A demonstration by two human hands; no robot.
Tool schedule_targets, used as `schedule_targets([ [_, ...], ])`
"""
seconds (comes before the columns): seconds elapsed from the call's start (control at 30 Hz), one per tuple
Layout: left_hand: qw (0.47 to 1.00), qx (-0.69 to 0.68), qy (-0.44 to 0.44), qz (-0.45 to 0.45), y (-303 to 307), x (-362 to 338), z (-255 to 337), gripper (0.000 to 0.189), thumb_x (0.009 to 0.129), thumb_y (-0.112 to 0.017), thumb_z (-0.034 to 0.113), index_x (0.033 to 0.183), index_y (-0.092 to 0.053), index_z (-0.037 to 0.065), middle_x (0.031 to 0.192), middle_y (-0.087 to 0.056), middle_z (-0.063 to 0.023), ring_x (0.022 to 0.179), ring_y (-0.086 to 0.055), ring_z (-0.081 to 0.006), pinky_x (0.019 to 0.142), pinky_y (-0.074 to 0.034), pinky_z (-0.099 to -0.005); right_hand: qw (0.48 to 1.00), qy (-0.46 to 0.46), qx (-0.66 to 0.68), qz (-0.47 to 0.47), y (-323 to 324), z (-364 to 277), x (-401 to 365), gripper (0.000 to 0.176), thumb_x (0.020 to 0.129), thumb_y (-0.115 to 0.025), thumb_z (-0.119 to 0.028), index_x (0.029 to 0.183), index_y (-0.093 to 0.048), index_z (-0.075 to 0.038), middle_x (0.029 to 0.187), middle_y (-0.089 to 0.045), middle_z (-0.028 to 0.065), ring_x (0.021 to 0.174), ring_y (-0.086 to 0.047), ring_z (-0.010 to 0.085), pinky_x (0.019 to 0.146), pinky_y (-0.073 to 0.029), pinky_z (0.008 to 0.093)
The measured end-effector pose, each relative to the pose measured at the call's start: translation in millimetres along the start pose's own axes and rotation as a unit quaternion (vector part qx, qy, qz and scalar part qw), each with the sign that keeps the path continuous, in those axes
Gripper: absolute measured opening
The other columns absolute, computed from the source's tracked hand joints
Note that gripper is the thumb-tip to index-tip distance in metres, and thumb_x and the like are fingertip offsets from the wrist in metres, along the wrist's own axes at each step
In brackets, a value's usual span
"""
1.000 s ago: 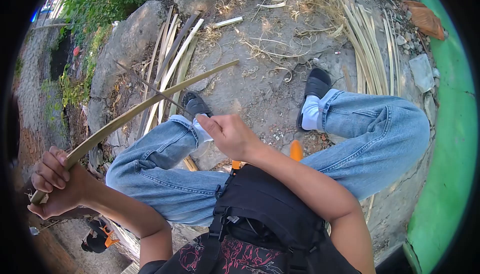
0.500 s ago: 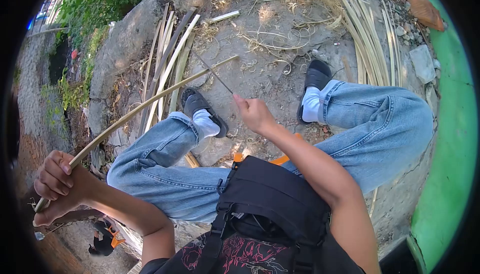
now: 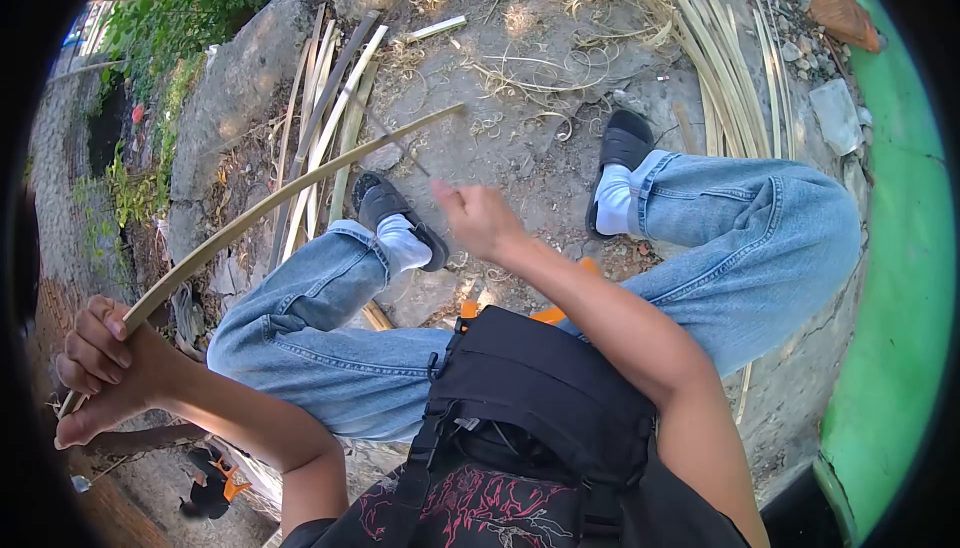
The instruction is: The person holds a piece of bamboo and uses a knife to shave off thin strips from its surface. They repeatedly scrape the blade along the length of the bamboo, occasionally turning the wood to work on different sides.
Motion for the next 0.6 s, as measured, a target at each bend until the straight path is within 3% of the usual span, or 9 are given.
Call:
schedule_targets([
  [0.03, 1.0, 0.003, 0.001, 0.009, 0, 2, 0, 0.066, 0.073, -0.049, 0.076, 0.051, -0.036, 0.015, 0.044, -0.033, 0.002, 0.044, -0.032, -0.0114, 0.054, -0.04, -0.0294, 0.996, 0.077, 0.038, -0.002, -3, -17, -2, 0.071, 0.096, -0.034, -0.055, 0.057, -0.048, 0.003, 0.048, -0.039, 0.0094, 0.05, -0.038, 0.0165, 0.05, -0.035, 0.0387],
  [0.13, 0.999, 0.002, 0.0, -0.035, 4, 4, -4, 0.063, 0.074, -0.052, 0.072, 0.049, -0.039, 0.015, 0.04, -0.036, 0.0039, 0.04, -0.035, -0.0097, 0.053, -0.042, -0.0283, 0.987, 0.121, 0.096, -0.036, -4, -21, -8, 0.07, 0.096, -0.035, -0.054, 0.057, -0.048, 0.002, 0.049, -0.041, 0.0098, 0.051, -0.04, 0.0163, 0.051, -0.035, 0.039],
  [0.23, 0.997, -0.012, -0.009, -0.07, 10, 4, -4, 0.059, 0.075, -0.054, 0.067, 0.048, -0.041, 0.016, 0.038, -0.038, 0.0049, 0.037, -0.036, -0.0084, 0.051, -0.043, -0.0277, 0.994, -0.097, -0.042, -0.024, 8, 51, 16, 0.066, 0.095, -0.039, -0.05, 0.06, -0.053, 0.005, 0.051, -0.046, 0.0197, 0.048, -0.049, 0.0268, 0.052, -0.039, 0.0424],
  [0.33, 0.998, -0.013, -0.009, -0.068, 5, 5, -3, 0.054, 0.077, -0.055, 0.061, 0.048, -0.043, 0.017, 0.038, -0.04, 0.0048, 0.036, -0.037, -0.0082, 0.05, -0.043, -0.0275, 0.996, -0.083, -0.01, -0.014, 5, 20, 10, 0.062, 0.095, -0.042, -0.047, 0.061, -0.054, 0.004, 0.052, -0.046, 0.0195, 0.046, -0.048, 0.0264, 0.051, -0.039, 0.042],
  [0.4, 0.998, -0.023, 0.003, -0.052, 4, 6, -2, 0.052, 0.077, -0.057, 0.056, 0.046, -0.041, 0.017, 0.038, -0.038, 0.0047, 0.037, -0.036, -0.0085, 0.051, -0.041, -0.0278, 0.996, 0.053, 0.058, -0.043, -6, -21, -10, 0.058, 0.098, -0.039, -0.045, 0.066, -0.051, 0.003, 0.052, -0.042, 0.0092, 0.048, -0.039, 0.0168, 0.047, -0.032, 0.0375],
  [0.5, 0.999, -0.029, 0.027, -0.024, 7, 7, 1, 0.049, 0.077, -0.058, 0.048, 0.044, -0.037, 0.018, 0.038, -0.035, 0.0049, 0.04, -0.033, -0.0088, 0.053, -0.039, -0.0283, 0.983, 0.154, 0.081, -0.065, -11, -48, -20, 0.058, 0.098, -0.039, -0.045, 0.066, -0.051, 0.002, 0.052, -0.043, 0.0094, 0.048, -0.04, 0.017, 0.047, -0.033, 0.037],
  [0.53, 1.0, -0.011, 0.017, -0.012, 5, 7, 0, 0.049, 0.078, -0.057, 0.047, 0.044, -0.037, 0.018, 0.038, -0.035, 0.0048, 0.039, -0.034, -0.0087, 0.052, -0.04, -0.028, 0.974, 0.191, 0.118, -0.027, -19, -27, -13, 0.059, 0.097, -0.04, -0.045, 0.065, -0.051, 0.003, 0.05, -0.044, 0.0106, 0.048, -0.04, 0.0167, 0.047, -0.033, 0.037],
  [0.6, 1.0, 0.012, 0.013, 0.014, 6, 6, 3, 0.049, 0.08, -0.055, 0.044, 0.044, -0.034, 0.019, 0.038, -0.034, 0.0049, 0.039, -0.034, -0.0089, 0.051, -0.041, -0.028, 0.996, 0.011, 0.082, -0.015, -22, 39, 3, 0.061, 0.097, -0.04, -0.045, 0.063, -0.05, 0.003, 0.049, -0.043, 0.0104, 0.048, -0.039, 0.0148, 0.047, -0.034, 0.0375],
])
Point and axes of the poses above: each hand's wrist, its own x-axis towards the middle knuckle, its own y-axis out of the back of the hand, z = x × y, the point moved 1 cm from there along x, towards the middle knuckle
